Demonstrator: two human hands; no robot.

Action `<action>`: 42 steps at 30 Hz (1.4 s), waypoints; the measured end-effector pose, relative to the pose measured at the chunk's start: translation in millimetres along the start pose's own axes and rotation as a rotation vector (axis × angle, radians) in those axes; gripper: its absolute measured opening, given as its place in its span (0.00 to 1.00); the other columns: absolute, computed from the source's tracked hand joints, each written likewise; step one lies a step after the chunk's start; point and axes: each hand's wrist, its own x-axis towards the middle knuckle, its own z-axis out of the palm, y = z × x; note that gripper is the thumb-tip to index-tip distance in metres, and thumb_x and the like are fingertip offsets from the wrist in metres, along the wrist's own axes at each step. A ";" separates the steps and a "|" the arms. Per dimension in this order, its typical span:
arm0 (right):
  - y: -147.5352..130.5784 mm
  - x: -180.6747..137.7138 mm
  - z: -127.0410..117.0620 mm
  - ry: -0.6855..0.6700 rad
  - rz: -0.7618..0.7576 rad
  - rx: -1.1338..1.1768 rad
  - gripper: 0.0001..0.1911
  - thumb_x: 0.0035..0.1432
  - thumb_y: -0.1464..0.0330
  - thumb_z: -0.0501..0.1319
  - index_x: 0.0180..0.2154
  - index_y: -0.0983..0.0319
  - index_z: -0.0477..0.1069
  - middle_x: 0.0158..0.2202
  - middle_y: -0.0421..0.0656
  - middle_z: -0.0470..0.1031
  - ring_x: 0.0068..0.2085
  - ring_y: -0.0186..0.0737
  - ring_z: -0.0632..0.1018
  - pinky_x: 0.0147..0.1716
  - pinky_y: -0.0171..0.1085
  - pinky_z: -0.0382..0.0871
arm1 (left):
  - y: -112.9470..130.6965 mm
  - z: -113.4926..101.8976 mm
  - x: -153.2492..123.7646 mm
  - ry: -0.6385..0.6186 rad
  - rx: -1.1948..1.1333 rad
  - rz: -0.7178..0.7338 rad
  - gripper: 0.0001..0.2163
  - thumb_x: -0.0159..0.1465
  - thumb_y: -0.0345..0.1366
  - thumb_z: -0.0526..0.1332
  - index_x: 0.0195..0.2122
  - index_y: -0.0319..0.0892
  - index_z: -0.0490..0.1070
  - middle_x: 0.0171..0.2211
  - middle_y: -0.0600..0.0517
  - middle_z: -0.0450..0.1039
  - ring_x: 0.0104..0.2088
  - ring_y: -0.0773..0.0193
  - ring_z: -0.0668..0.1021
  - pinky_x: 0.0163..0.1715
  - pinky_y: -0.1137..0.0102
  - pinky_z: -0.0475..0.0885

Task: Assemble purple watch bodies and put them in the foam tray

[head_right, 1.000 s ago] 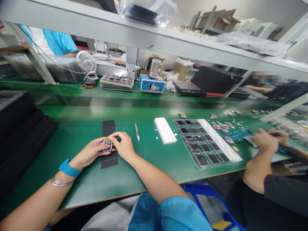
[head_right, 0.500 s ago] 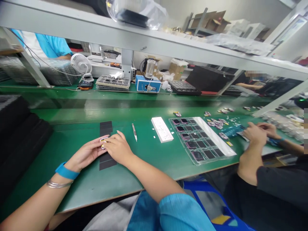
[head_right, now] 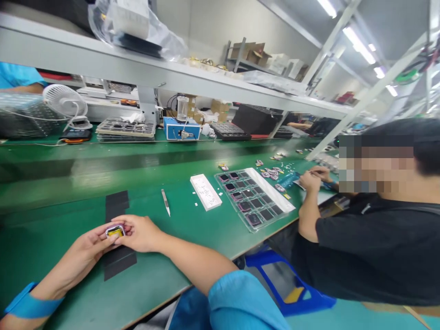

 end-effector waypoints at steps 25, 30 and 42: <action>-12.7 4.9 -19.6 0.362 -0.130 -0.252 0.24 0.51 0.65 0.61 0.51 0.62 0.65 0.47 0.50 0.74 0.46 0.41 0.76 0.39 0.39 0.75 | 8.7 -10.8 -7.6 0.311 0.116 0.344 0.24 0.55 0.44 0.63 0.51 0.38 0.69 0.47 0.42 0.74 0.48 0.54 0.75 0.48 0.59 0.70; -13.7 3.5 -20.1 0.389 -0.137 -0.307 0.20 0.52 0.63 0.59 0.46 0.63 0.67 0.40 0.49 0.76 0.39 0.38 0.77 0.36 0.38 0.75 | 18.6 -0.5 -53.5 0.610 0.763 0.698 0.21 0.55 0.39 0.64 0.52 0.45 0.68 0.44 0.46 0.72 0.46 0.55 0.74 0.46 0.60 0.70; -13.2 1.9 -13.3 0.302 -0.133 -0.414 0.21 0.53 0.57 0.56 0.46 0.63 0.68 0.37 0.48 0.76 0.32 0.40 0.78 0.34 0.39 0.73 | 117.3 4.4 -234.4 1.039 1.348 1.134 0.11 0.47 0.44 0.68 0.32 0.51 0.76 0.32 0.55 0.77 0.37 0.55 0.77 0.48 0.58 0.69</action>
